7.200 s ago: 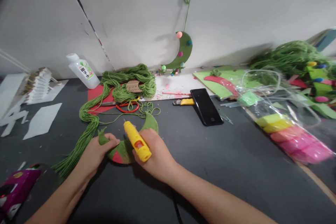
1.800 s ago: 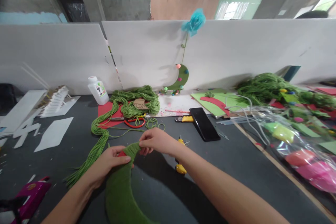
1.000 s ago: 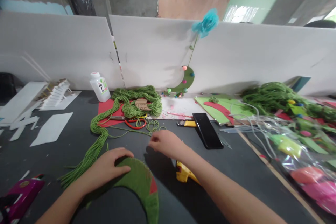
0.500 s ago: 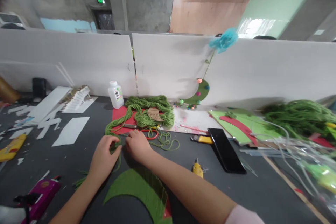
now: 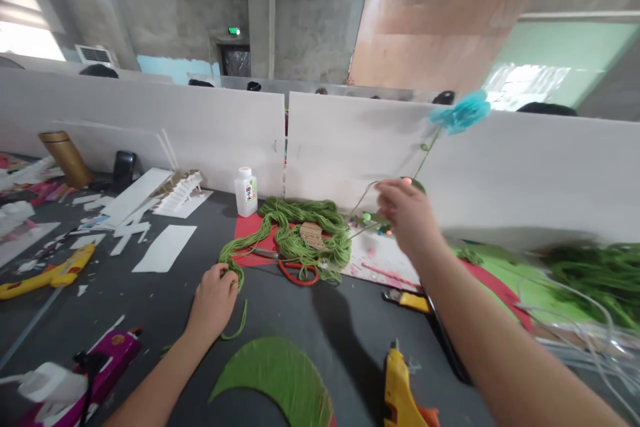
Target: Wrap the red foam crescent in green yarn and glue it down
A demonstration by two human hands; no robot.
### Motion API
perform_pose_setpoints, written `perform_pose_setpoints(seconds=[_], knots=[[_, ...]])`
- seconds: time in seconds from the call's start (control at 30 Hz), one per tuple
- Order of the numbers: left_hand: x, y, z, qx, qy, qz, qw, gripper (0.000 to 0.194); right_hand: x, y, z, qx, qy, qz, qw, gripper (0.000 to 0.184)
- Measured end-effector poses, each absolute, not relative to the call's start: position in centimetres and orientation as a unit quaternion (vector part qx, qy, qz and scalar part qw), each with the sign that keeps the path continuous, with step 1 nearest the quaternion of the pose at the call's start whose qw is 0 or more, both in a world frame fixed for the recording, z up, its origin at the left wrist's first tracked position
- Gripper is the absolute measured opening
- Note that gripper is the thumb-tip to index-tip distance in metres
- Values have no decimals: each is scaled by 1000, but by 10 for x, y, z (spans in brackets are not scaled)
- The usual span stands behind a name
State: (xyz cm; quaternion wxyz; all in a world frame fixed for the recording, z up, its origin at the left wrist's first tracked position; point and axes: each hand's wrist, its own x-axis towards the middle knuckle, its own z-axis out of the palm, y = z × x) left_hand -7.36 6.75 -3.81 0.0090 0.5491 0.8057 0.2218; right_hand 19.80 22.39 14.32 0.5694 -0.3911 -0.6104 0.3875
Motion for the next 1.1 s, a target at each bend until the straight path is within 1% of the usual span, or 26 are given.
perform_pose_setpoints(seconds=[0.1, 0.17, 0.2, 0.3, 0.4, 0.47, 0.5, 0.6, 0.7, 0.77, 0.83, 0.93, 1.03, 1.1], knots=[[-74, 66, -34, 545, 805, 235, 14, 20, 242, 233, 176, -396, -545, 363, 644, 11], [-71, 65, -29, 547, 798, 253, 19, 20, 261, 228, 190, -404, -528, 360, 655, 11], [-67, 64, -24, 553, 790, 263, 23, 22, 267, 223, 194, -410, -529, 365, 647, 10], [-47, 60, -7, 605, 741, 284, 64, 25, 267, 199, 196, -424, -565, 396, 586, 5], [-14, 61, 9, 687, 662, 262, 145, 21, 253, 176, 190, -420, -615, 420, 518, 12], [9, 69, 14, 728, 617, 239, 178, 19, 244, 167, 181, -427, -667, 398, 463, 14], [19, 75, 14, 738, 608, 230, 180, 20, 240, 165, 174, -439, -707, 363, 419, 14], [42, 98, 6, 741, 620, 200, 162, 19, 228, 164, 133, -471, -769, 313, 299, 13], [51, 116, -7, 733, 643, 170, 144, 29, 218, 166, 78, -489, -810, 275, 171, 22], [53, 123, -14, 729, 652, 159, 134, 31, 210, 168, 46, -493, -824, 254, 114, 25], [53, 126, -19, 727, 657, 154, 126, 31, 202, 169, 24, -493, -834, 236, 81, 25], [54, 126, -20, 726, 659, 155, 118, 31, 189, 172, 10, -492, -841, 220, 58, 27], [53, 126, -18, 720, 664, 162, 121, 30, 182, 174, 9, -499, -836, 221, 61, 27], [48, 125, -15, 704, 678, 172, 126, 29, 185, 177, 12, -510, -825, 231, 81, 28]])
